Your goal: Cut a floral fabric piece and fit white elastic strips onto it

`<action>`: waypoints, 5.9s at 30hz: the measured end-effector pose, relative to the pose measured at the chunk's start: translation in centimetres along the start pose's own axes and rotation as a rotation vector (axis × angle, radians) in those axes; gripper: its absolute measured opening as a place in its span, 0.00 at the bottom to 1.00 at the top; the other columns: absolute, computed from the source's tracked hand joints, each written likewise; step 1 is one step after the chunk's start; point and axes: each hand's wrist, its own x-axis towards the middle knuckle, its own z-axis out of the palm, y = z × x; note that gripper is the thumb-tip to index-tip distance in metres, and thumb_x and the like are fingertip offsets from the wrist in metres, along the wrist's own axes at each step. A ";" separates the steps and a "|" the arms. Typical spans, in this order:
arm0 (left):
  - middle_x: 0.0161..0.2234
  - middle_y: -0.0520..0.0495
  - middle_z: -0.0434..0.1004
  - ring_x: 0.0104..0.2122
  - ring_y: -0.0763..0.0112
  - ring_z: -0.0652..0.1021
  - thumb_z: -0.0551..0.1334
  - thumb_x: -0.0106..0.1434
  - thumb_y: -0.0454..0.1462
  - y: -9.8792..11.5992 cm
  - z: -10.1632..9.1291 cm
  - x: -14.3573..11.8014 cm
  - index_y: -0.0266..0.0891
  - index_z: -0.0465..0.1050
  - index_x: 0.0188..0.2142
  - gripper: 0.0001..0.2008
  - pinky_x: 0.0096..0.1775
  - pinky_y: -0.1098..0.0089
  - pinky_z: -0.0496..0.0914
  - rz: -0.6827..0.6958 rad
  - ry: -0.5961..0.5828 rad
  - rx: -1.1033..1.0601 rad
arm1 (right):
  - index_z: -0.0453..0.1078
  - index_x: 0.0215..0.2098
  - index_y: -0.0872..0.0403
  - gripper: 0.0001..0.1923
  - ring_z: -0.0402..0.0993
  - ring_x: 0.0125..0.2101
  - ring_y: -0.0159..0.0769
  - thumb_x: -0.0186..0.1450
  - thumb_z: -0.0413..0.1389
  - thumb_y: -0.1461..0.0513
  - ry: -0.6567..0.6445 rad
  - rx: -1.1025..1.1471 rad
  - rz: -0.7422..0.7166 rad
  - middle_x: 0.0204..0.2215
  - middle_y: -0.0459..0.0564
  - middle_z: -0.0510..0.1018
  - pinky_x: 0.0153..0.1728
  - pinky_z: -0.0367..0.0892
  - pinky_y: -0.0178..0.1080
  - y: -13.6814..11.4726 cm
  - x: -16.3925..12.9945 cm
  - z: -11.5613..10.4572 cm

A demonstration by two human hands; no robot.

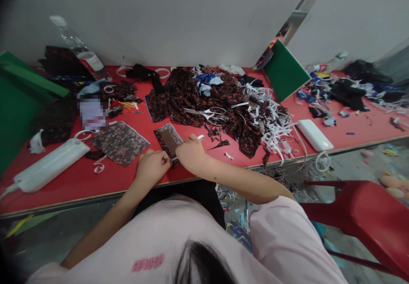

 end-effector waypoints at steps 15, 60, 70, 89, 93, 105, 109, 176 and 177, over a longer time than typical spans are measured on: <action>0.27 0.43 0.78 0.32 0.60 0.76 0.55 0.56 0.44 -0.6 -1.9 2.0 0.41 0.73 0.25 0.13 0.32 0.67 0.61 0.030 -0.311 0.070 | 0.75 0.28 0.58 0.10 0.71 0.33 0.42 0.59 0.51 0.69 -0.051 0.009 -0.043 0.27 0.58 0.79 0.39 0.52 0.44 0.2 0.4 -0.1; 0.16 0.44 0.72 0.25 0.63 0.78 0.62 0.48 0.30 5.2 -0.6 9.6 0.36 0.69 0.21 0.03 0.29 0.69 0.73 -0.391 -0.945 -0.162 | 0.69 0.37 0.56 0.09 0.65 0.41 0.43 0.66 0.48 0.61 0.307 0.123 0.379 0.34 0.54 0.76 0.50 0.49 0.46 0.8 -4.6 5.7; 0.16 0.45 0.70 0.24 0.62 0.77 0.61 0.49 0.35 5.8 -0.6 8.0 0.39 0.67 0.22 0.04 0.29 0.62 0.74 -0.369 -0.846 -0.392 | 0.69 0.37 0.56 0.11 0.65 0.40 0.42 0.67 0.44 0.62 0.338 0.163 0.346 0.34 0.54 0.75 0.50 0.49 0.46 1.0 -5.1 5.8; 0.16 0.48 0.70 0.25 0.69 0.77 0.57 0.53 0.31 5.8 -2.3 7.5 0.37 0.65 0.18 0.09 0.31 0.71 0.72 -0.371 -0.749 -0.299 | 0.72 0.35 0.55 0.16 0.62 0.40 0.40 0.67 0.45 0.55 0.488 0.182 0.426 0.35 0.53 0.75 0.48 0.46 0.42 7.7 -7.2 6.2; 0.25 0.47 0.75 0.36 0.63 0.76 0.61 0.50 0.37 2.6 -4.4 9.0 0.37 0.70 0.22 0.05 0.40 0.69 0.68 -0.121 -0.604 -0.174 | 0.70 0.44 0.55 0.14 0.60 0.46 0.40 0.67 0.46 0.59 0.486 0.153 0.422 0.46 0.55 0.72 0.50 0.46 0.41 7.9 -6.8 7.1; 0.49 0.43 0.68 0.46 0.60 0.69 0.64 0.52 0.40 -2.1 -3.7 8.8 0.47 0.68 0.49 0.23 0.48 0.63 0.59 1.022 -0.304 0.226 | 0.71 0.43 0.52 0.14 0.67 0.43 0.37 0.64 0.50 0.55 0.283 0.437 0.394 0.37 0.52 0.74 0.43 0.59 0.36 2.2 -6.1 3.5; 0.42 0.42 0.72 0.43 0.60 0.70 0.64 0.53 0.44 -1.9 -3.5 7.4 0.43 0.68 0.48 0.23 0.45 0.63 0.61 1.023 -0.276 0.222 | 0.71 0.38 0.56 0.13 0.71 0.32 0.32 0.66 0.48 0.58 0.231 0.647 0.484 0.32 0.52 0.75 0.34 0.61 0.33 1.4 -8.6 2.6; 0.35 0.47 0.76 0.37 0.67 0.74 0.59 0.59 0.40 3.5 -3.0 1.6 0.40 0.74 0.41 0.12 0.40 0.68 0.68 0.078 0.318 -1.163 | 0.62 0.25 0.54 0.04 0.67 0.23 0.29 0.57 0.53 0.64 0.668 1.327 0.429 0.22 0.43 0.69 0.27 0.65 0.32 0.1 -0.3 -5.1; 0.32 0.48 0.76 0.35 0.67 0.74 0.59 0.58 0.41 3.6 -2.9 1.5 0.40 0.75 0.38 0.11 0.39 0.69 0.68 0.046 0.312 -1.203 | 0.63 0.26 0.54 0.04 0.67 0.23 0.29 0.57 0.53 0.63 0.662 1.349 0.425 0.22 0.43 0.70 0.27 0.65 0.32 0.1 -0.4 -5.2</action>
